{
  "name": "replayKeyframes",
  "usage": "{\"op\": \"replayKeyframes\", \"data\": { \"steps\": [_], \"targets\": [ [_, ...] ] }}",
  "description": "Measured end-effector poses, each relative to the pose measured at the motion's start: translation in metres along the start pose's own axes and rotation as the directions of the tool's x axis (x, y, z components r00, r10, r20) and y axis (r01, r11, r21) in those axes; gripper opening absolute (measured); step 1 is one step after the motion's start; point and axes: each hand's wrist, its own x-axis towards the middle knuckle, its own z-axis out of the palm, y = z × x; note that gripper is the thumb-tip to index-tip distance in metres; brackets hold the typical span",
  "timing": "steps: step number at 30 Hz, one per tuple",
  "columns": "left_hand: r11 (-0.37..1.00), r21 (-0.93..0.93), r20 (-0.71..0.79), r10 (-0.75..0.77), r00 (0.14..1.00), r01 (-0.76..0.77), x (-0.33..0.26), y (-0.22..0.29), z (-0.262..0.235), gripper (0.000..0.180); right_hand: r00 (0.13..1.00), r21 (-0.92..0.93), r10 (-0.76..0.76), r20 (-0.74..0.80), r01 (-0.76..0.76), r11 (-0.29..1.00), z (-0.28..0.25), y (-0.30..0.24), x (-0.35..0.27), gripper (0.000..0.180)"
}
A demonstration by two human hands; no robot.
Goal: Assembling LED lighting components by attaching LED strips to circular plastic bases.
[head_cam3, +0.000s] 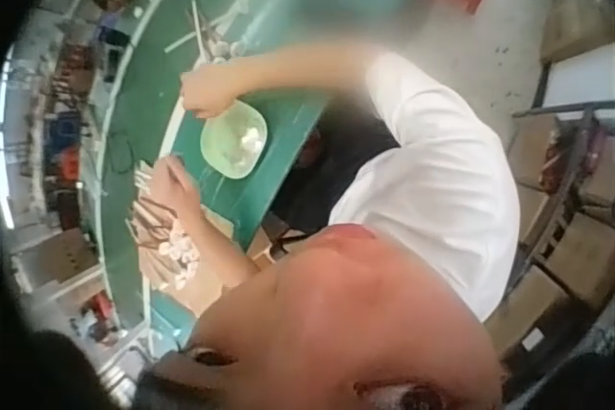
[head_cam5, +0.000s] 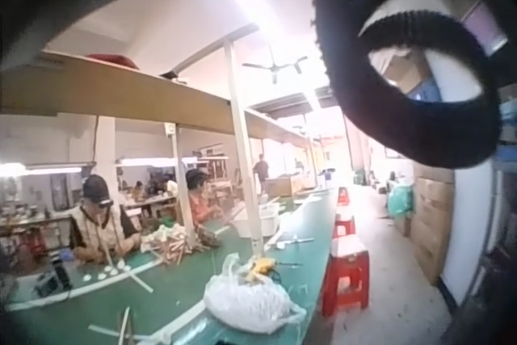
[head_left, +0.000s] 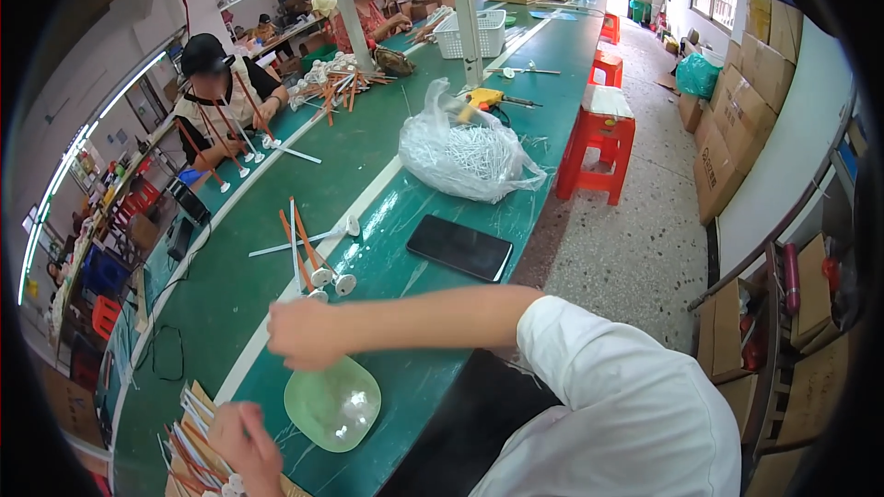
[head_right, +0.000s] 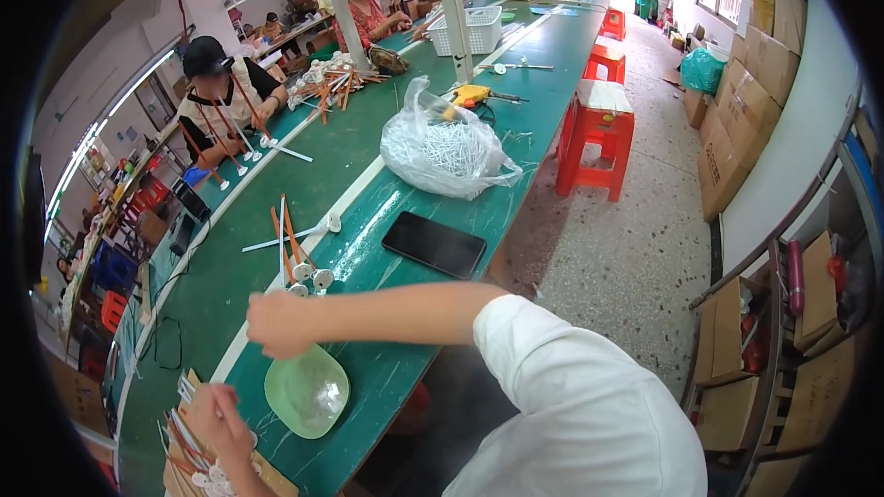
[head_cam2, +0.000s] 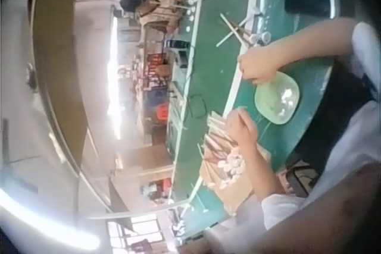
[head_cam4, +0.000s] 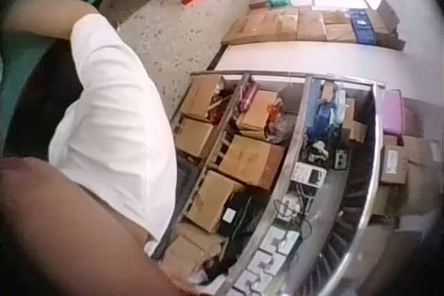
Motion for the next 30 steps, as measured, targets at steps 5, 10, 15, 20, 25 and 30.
{"op": "replayKeyframes", "data": {
  "steps": [5, 10, 15, 20, 25, 30],
  "targets": [
    [0.669, -0.623, -0.066, -0.561, 0.825, 0.405, -0.037, -0.037, 0.068, 0.041, 0.882, -0.265, 0.432, 0.186, -0.378, 0.887, -0.025, 0.095, 0.030, 0.031],
    [0.734, -0.560, -0.089, -0.514, 0.853, 0.383, -0.042, -0.030, 0.069, 0.041, 0.689, -0.287, 0.591, 0.420, -0.517, 0.807, -0.008, 0.173, 0.011, 0.033],
    [0.820, -0.436, -0.061, -0.438, 0.897, 0.371, -0.044, -0.027, 0.068, 0.040, 0.654, -0.271, 0.557, 0.512, -0.492, 0.827, -0.008, 0.168, 0.014, 0.025],
    [0.869, -0.360, -0.073, -0.388, 0.919, 0.338, -0.036, -0.012, 0.067, 0.039, 0.590, -0.329, 0.565, 0.577, -0.465, 0.822, -0.029, 0.152, 0.003, 0.022],
    [0.869, -0.359, -0.035, -0.377, 0.925, 0.341, -0.033, -0.004, 0.072, 0.032, 0.557, -0.282, 0.649, 0.518, -0.605, 0.744, -0.034, 0.147, -0.006, 0.021],
    [0.810, -0.423, -0.069, -0.475, 0.877, 0.405, -0.044, -0.011, 0.075, 0.019, 0.629, -0.187, 0.572, 0.526, -0.571, 0.799, -0.033, 0.156, 0.000, 0.026]
  ]
}}
